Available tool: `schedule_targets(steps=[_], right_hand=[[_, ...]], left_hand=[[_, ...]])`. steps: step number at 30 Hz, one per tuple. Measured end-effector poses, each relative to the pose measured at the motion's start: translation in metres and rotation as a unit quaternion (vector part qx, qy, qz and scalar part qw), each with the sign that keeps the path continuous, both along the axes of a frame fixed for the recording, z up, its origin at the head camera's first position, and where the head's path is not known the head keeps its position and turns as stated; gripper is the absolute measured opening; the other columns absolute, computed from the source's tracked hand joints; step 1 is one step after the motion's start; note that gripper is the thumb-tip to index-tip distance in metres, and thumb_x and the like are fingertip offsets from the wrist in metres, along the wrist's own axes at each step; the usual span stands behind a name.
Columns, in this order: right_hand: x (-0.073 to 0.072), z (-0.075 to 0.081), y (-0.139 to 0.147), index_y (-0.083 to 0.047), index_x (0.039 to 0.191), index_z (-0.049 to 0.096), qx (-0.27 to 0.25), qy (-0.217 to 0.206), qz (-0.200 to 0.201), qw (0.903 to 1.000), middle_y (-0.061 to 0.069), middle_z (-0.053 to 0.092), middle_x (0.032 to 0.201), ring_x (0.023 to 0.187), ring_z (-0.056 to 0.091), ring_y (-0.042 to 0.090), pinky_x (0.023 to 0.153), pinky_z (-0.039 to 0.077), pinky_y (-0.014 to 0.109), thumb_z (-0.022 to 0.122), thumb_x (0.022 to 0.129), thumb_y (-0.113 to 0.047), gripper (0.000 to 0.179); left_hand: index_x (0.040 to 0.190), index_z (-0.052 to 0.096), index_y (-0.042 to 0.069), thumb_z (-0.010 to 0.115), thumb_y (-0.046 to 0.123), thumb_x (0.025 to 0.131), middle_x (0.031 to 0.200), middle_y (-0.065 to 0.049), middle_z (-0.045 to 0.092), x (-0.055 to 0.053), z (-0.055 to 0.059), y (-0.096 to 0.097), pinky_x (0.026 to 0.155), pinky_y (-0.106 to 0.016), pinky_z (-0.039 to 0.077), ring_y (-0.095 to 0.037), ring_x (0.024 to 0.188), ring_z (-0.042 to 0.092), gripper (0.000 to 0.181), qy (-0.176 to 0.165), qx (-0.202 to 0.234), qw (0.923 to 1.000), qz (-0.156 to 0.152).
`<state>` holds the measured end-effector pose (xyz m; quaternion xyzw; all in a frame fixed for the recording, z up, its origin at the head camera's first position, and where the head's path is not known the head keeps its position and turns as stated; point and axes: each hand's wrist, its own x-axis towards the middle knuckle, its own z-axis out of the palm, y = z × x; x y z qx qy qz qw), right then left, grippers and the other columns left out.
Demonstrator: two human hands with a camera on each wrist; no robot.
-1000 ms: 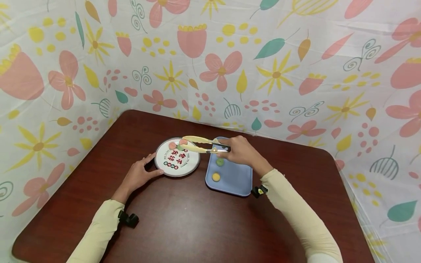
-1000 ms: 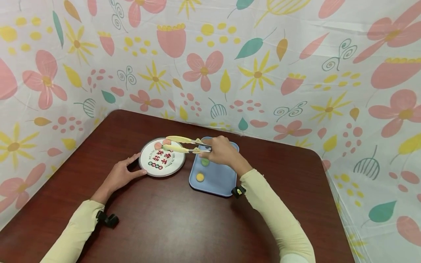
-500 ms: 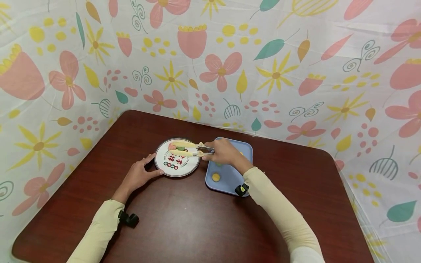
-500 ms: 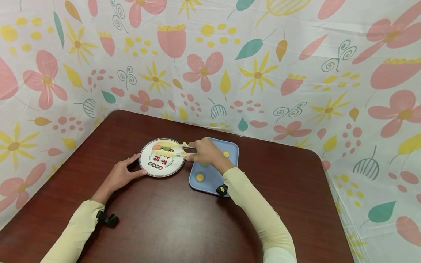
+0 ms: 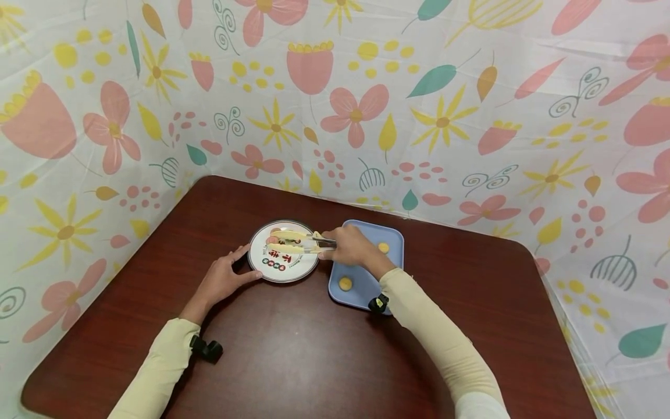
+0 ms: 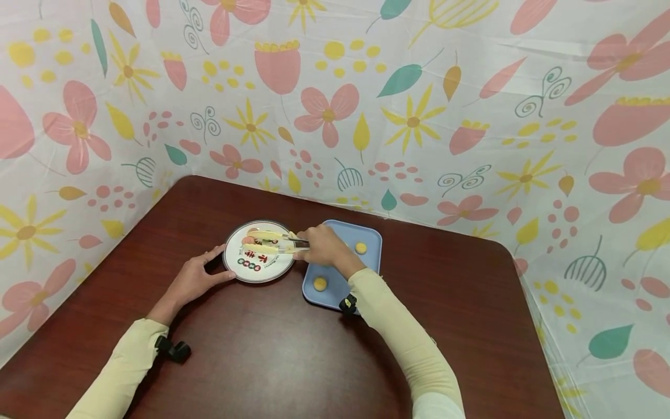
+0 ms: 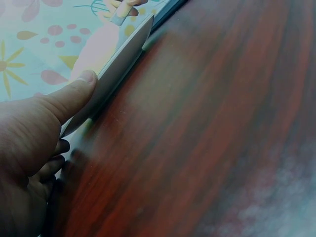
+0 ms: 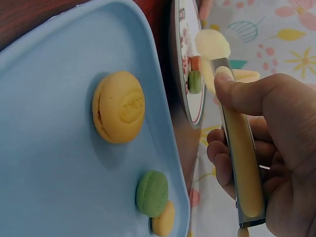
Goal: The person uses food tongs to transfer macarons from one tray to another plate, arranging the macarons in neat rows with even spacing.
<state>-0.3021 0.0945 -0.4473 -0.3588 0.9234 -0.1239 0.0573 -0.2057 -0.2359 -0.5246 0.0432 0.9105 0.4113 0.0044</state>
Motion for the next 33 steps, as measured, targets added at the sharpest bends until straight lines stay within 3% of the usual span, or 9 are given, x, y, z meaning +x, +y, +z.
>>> schedule_targets(steps=[4,9,14,18,21,25,29,33], right_hand=[[-0.001,-0.003,-0.003,-0.006,0.135,0.068,0.001,-0.001,0.003,1.0,0.012,0.076,0.114,0.075,0.068,0.019,0.077,0.056,0.039,0.077,0.091,-0.04,0.056],[0.0,-0.005,-0.005,-0.005,0.136,0.067,0.001,-0.004,-0.001,1.0,0.012,0.075,0.118,0.08,0.07,0.018,0.08,0.057,0.039,0.077,0.091,-0.039,0.057],[0.003,0.0,-0.002,-0.005,0.136,0.066,0.002,-0.002,-0.005,1.0,0.013,0.076,0.112,0.065,0.062,0.017,0.074,0.054,0.037,0.077,0.091,-0.04,0.058],[0.007,0.007,0.006,-0.004,0.137,0.066,0.003,0.007,-0.006,0.9999,0.014,0.077,0.11,0.073,0.067,0.02,0.08,0.056,0.04,0.077,0.092,-0.04,0.059],[0.011,0.013,0.018,-0.003,0.136,0.066,-0.002,0.015,-0.004,0.9999,0.012,0.077,0.101,0.077,0.068,0.02,0.08,0.056,0.04,0.077,0.092,-0.039,0.058],[0.019,0.021,0.037,-0.004,0.136,0.067,-0.021,0.021,-0.009,0.9995,0.006,0.074,0.081,0.06,0.056,0.013,0.068,0.05,0.036,0.079,0.091,-0.037,0.057],[0.027,0.029,0.055,-0.003,0.137,0.065,-0.045,0.036,-0.019,0.9982,0.002,0.07,0.071,0.05,0.043,0.006,0.061,0.044,0.031,0.081,0.089,-0.035,0.06],[0.037,0.037,0.071,-0.002,0.134,0.067,-0.068,0.046,-0.034,0.996,-0.003,0.053,0.053,0.046,0.032,0.006,0.053,0.036,0.029,0.082,0.087,-0.034,0.058]], left_hand=[[0.158,0.041,0.011,0.082,0.056,0.081,0.159,-0.026,0.037,0.0,0.0,-0.001,0.117,-0.06,0.031,-0.042,0.15,0.032,0.098,-0.002,0.001,1.0,0.002],[0.158,0.041,0.011,0.082,0.056,0.081,0.159,-0.026,0.037,0.0,-0.001,-0.001,0.117,-0.06,0.031,-0.042,0.15,0.031,0.099,-0.003,0.0,1.0,0.003],[0.158,0.041,0.011,0.082,0.057,0.081,0.159,-0.026,0.038,-0.001,-0.001,-0.001,0.117,-0.06,0.031,-0.042,0.15,0.032,0.098,0.0,-0.002,1.0,0.002],[0.157,0.041,0.01,0.082,0.055,0.081,0.158,-0.026,0.038,-0.001,-0.001,-0.001,0.117,-0.06,0.032,-0.042,0.15,0.032,0.097,0.0,-0.002,1.0,0.001],[0.157,0.042,0.01,0.083,0.054,0.082,0.158,-0.026,0.038,-0.001,0.0,0.0,0.117,-0.059,0.032,-0.042,0.15,0.032,0.097,0.003,0.0,1.0,0.0],[0.157,0.043,0.01,0.083,0.051,0.082,0.157,-0.025,0.039,-0.001,0.0,0.0,0.118,-0.058,0.031,-0.042,0.149,0.032,0.095,0.009,0.005,0.9999,-0.006],[0.157,0.043,0.011,0.083,0.051,0.082,0.157,-0.026,0.039,-0.001,0.0,0.0,0.118,-0.059,0.031,-0.043,0.149,0.033,0.094,0.012,0.006,0.9999,-0.007],[0.157,0.042,0.011,0.083,0.052,0.082,0.158,-0.027,0.038,0.0,0.0,-0.001,0.117,-0.06,0.031,-0.044,0.149,0.032,0.095,0.01,0.004,0.9999,-0.005]])
